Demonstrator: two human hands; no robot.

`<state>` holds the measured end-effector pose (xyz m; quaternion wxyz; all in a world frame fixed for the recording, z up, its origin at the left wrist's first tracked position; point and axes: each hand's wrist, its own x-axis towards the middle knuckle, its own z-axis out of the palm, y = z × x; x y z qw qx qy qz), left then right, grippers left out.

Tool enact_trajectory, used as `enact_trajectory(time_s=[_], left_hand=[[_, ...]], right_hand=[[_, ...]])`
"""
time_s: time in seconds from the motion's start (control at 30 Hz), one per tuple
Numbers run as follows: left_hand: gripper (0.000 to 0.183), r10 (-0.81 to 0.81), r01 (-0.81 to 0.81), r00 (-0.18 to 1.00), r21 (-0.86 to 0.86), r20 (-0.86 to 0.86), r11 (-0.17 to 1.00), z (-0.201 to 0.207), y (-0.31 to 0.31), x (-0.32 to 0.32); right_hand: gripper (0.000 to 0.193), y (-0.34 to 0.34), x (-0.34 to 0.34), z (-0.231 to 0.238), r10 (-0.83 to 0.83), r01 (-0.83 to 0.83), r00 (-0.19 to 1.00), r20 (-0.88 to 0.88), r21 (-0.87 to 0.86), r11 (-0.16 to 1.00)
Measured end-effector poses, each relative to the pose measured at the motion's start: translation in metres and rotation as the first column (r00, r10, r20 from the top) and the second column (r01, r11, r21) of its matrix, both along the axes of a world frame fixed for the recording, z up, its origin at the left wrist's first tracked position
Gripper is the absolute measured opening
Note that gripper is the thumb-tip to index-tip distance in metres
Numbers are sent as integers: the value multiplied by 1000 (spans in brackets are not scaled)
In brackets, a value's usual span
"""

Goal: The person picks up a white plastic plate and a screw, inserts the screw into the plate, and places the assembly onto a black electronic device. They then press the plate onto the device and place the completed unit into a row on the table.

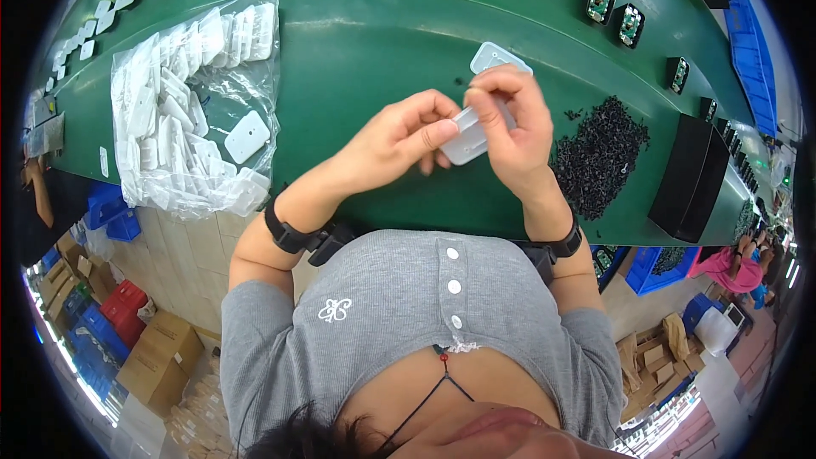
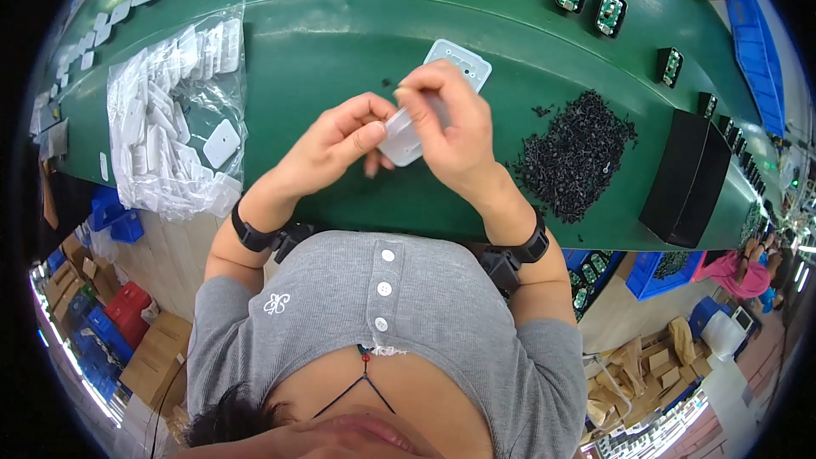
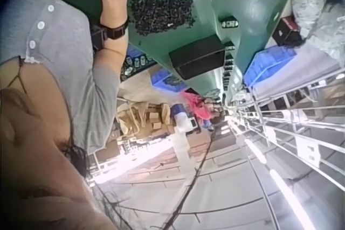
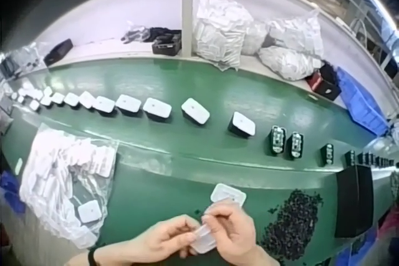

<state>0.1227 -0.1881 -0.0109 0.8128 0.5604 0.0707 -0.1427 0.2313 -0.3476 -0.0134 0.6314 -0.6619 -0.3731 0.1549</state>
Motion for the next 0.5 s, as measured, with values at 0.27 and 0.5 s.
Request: enact_trajectory(time_s=[0.27,0.5], left_hand=[[21,260,-267,959,-51,-111,962,0,-1,9],[27,464,-467,884,-128,-51,875,-4,-10,16]], right_hand=[[15,7,11,10,-219,241,835,506,22,970],[14,5,-2,5,-214,268,902,374,-97,958]])
